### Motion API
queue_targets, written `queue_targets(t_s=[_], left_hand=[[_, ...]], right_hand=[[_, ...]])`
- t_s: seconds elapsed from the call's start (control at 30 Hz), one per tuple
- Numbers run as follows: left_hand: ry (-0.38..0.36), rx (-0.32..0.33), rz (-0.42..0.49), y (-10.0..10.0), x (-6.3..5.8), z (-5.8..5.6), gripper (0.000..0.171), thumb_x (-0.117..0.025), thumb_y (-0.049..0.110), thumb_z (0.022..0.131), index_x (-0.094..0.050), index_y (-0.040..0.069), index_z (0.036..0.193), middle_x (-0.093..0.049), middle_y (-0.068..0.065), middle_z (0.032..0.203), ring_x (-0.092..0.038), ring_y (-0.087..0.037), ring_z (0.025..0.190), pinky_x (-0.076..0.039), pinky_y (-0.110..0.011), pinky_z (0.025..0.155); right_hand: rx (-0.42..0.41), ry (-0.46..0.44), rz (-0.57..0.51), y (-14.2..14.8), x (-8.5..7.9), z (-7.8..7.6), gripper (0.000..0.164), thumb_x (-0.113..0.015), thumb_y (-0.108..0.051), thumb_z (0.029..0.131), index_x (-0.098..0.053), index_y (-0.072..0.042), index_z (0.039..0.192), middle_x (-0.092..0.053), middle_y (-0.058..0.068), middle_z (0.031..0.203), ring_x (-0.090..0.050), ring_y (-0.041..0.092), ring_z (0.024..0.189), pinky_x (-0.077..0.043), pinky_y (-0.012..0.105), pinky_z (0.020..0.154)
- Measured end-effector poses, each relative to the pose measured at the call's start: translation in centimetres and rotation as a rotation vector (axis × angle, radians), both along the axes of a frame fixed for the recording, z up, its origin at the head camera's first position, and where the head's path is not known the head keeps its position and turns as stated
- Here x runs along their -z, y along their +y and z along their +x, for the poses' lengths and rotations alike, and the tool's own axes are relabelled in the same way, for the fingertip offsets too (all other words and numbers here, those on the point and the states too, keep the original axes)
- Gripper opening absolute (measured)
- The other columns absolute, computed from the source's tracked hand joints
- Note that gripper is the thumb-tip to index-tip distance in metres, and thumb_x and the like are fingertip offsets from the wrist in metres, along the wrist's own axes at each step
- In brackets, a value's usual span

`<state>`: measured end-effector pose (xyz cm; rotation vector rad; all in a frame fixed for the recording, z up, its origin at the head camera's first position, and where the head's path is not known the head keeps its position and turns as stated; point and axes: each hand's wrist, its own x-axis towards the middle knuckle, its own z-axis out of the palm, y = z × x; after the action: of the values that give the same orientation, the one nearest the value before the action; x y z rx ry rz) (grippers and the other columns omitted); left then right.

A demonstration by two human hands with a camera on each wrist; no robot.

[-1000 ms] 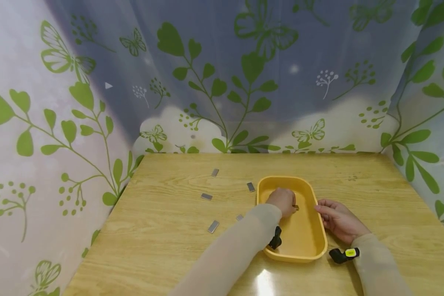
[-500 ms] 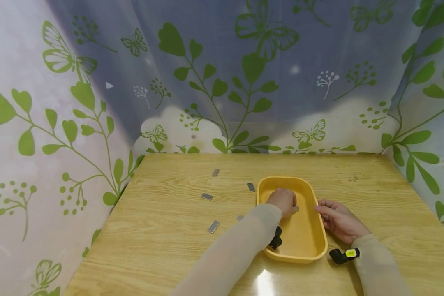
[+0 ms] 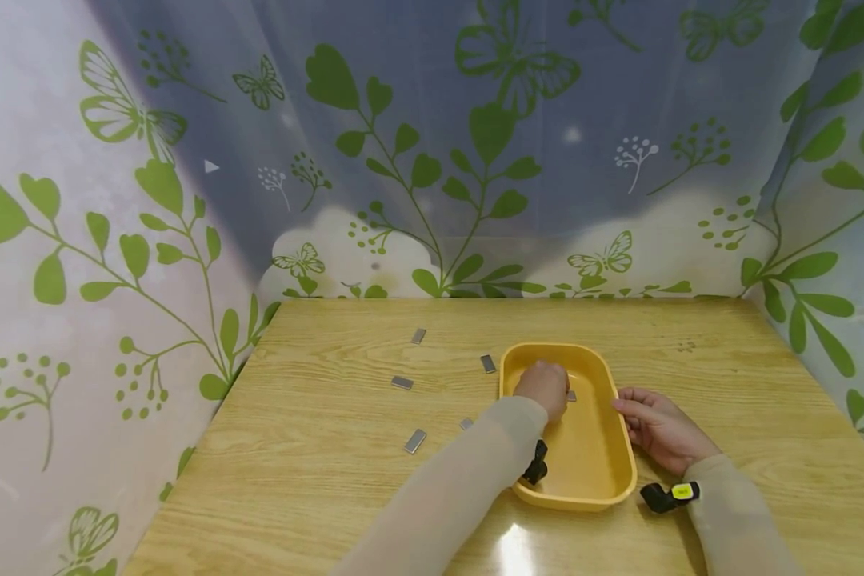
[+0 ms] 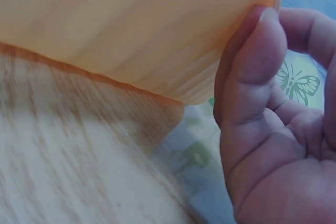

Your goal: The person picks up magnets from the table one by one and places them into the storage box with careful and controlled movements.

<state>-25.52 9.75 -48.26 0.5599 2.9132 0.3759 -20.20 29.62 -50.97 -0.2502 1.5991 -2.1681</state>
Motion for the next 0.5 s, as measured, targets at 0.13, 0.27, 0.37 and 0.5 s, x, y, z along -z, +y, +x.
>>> queue_targets(t_s=[0.13,0.27,0.37,0.5], left_hand=[[0.000,-0.004,0.014,0.00,-0.06,-0.08,0.026,-0.065,0.014,0.092,-0.068,0.020,0.067,-0.058,0.010,0.061,-0.053,-0.006,0.058,-0.042,-0.022,0.050],[0.005,-0.013,0.015,0.00,-0.30,0.05,0.027,-0.065,0.013,0.092,-0.066,0.019,0.065,-0.055,0.009,0.056,-0.048,-0.007,0.054,-0.040,-0.023,0.048],[-0.004,-0.017,0.022,-0.03,-0.46,0.17,0.026,-0.065,0.012,0.092,-0.066,0.018,0.066,-0.056,0.007,0.058,-0.046,-0.008,0.053,-0.039,-0.023,0.047],[-0.011,-0.021,0.014,-0.02,-0.45,0.18,0.022,-0.063,0.012,0.093,-0.066,0.016,0.071,-0.056,0.005,0.062,-0.044,-0.008,0.053,-0.038,-0.023,0.047]], right_hand=[[-0.010,0.005,-0.008,0.03,0.01,-0.06,0.014,-0.045,-0.009,0.103,-0.056,-0.001,0.104,-0.067,0.003,0.088,-0.063,0.010,0.073,-0.050,0.022,0.060],[-0.011,0.002,-0.013,0.05,-0.01,-0.10,0.014,-0.045,-0.009,0.103,-0.057,-0.002,0.104,-0.067,0.003,0.089,-0.065,0.011,0.075,-0.052,0.023,0.061],[-0.009,-0.002,-0.013,0.06,0.07,-0.14,0.014,-0.045,-0.009,0.103,-0.057,-0.002,0.104,-0.067,0.003,0.090,-0.065,0.011,0.076,-0.052,0.024,0.062],[-0.014,-0.005,-0.021,0.08,0.26,-0.19,0.015,-0.044,-0.009,0.103,-0.057,-0.002,0.103,-0.067,0.003,0.090,-0.065,0.011,0.076,-0.052,0.023,0.062]])
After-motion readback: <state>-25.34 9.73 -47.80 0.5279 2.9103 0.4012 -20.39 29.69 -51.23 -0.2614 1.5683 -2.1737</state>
